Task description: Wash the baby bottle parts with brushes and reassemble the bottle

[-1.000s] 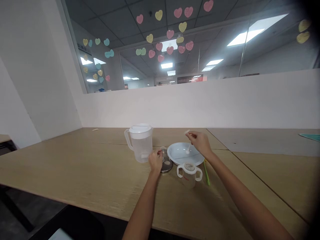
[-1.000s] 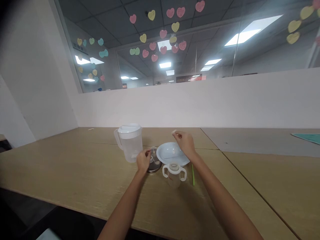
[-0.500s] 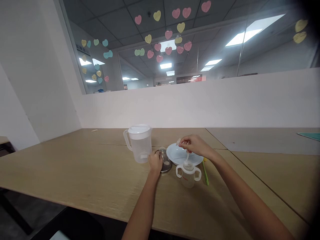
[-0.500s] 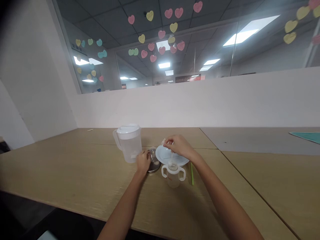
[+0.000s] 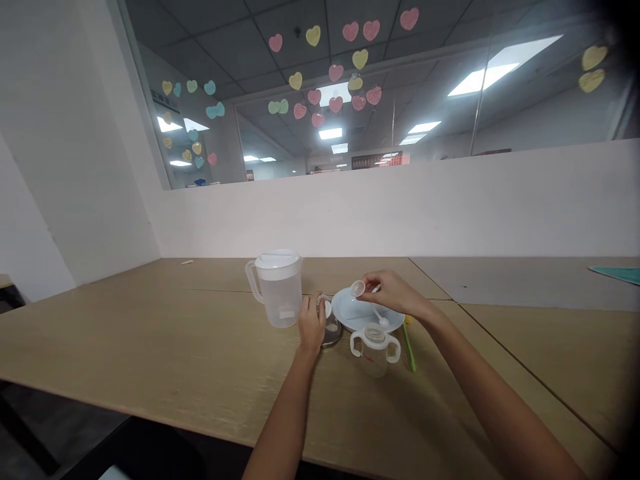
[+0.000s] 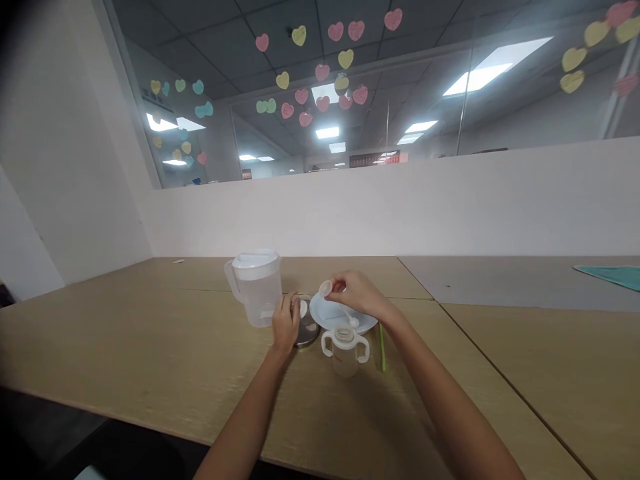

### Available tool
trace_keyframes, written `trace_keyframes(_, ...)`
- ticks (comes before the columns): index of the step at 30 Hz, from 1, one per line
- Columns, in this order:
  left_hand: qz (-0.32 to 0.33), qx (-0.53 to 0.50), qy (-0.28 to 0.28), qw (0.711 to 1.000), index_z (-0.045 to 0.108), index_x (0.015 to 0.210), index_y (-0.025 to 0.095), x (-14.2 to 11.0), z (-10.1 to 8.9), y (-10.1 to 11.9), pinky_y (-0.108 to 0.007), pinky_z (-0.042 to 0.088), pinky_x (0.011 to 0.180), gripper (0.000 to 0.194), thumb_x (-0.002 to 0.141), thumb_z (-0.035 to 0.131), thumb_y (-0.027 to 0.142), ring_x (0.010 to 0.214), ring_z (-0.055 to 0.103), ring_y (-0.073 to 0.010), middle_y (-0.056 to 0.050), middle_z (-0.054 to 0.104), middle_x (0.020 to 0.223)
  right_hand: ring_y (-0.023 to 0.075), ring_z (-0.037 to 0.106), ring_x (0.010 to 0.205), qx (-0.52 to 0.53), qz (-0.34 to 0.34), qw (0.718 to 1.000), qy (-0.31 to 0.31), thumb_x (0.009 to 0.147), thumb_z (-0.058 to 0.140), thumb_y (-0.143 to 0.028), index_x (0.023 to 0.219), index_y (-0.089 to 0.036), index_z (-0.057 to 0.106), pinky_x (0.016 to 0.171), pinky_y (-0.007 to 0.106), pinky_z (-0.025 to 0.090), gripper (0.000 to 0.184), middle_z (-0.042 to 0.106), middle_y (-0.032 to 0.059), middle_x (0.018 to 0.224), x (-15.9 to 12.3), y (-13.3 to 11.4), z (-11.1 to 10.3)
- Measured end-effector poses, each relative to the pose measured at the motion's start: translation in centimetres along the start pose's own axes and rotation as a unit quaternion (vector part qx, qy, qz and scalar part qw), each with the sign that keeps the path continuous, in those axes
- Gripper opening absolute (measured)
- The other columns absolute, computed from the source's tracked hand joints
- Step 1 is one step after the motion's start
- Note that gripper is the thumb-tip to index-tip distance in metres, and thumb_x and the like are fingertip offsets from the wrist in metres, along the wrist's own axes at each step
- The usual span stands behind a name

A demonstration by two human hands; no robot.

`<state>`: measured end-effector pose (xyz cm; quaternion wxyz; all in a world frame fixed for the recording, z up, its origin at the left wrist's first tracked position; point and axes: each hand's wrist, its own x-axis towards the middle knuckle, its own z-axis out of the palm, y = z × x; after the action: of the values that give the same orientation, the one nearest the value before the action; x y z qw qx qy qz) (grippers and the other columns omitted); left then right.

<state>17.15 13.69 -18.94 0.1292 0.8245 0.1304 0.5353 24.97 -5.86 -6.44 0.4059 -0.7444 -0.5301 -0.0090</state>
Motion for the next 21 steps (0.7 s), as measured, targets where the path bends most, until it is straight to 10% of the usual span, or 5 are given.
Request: trace_keyframes(21, 0.036, 0.005, -0.03, 0.999, 0.056, 0.106, 0.019, -0.21, -0.19, 0.51, -0.029, 0.042, 0.075, 0.027, 0.091, 0.037, 0.031, 0.081, 0.054, -0.0157, -0.006, 0.058, 0.09, 0.0115, 0.055, 0.058, 0.082, 0.036, 0.996, -0.002, 0.067, 0.062, -0.03, 0.073, -0.015, 0.061, 0.053, 0.021, 0.044, 0.016, 0.061, 0.0015, 0.064, -0.44, -0.6, -0.53)
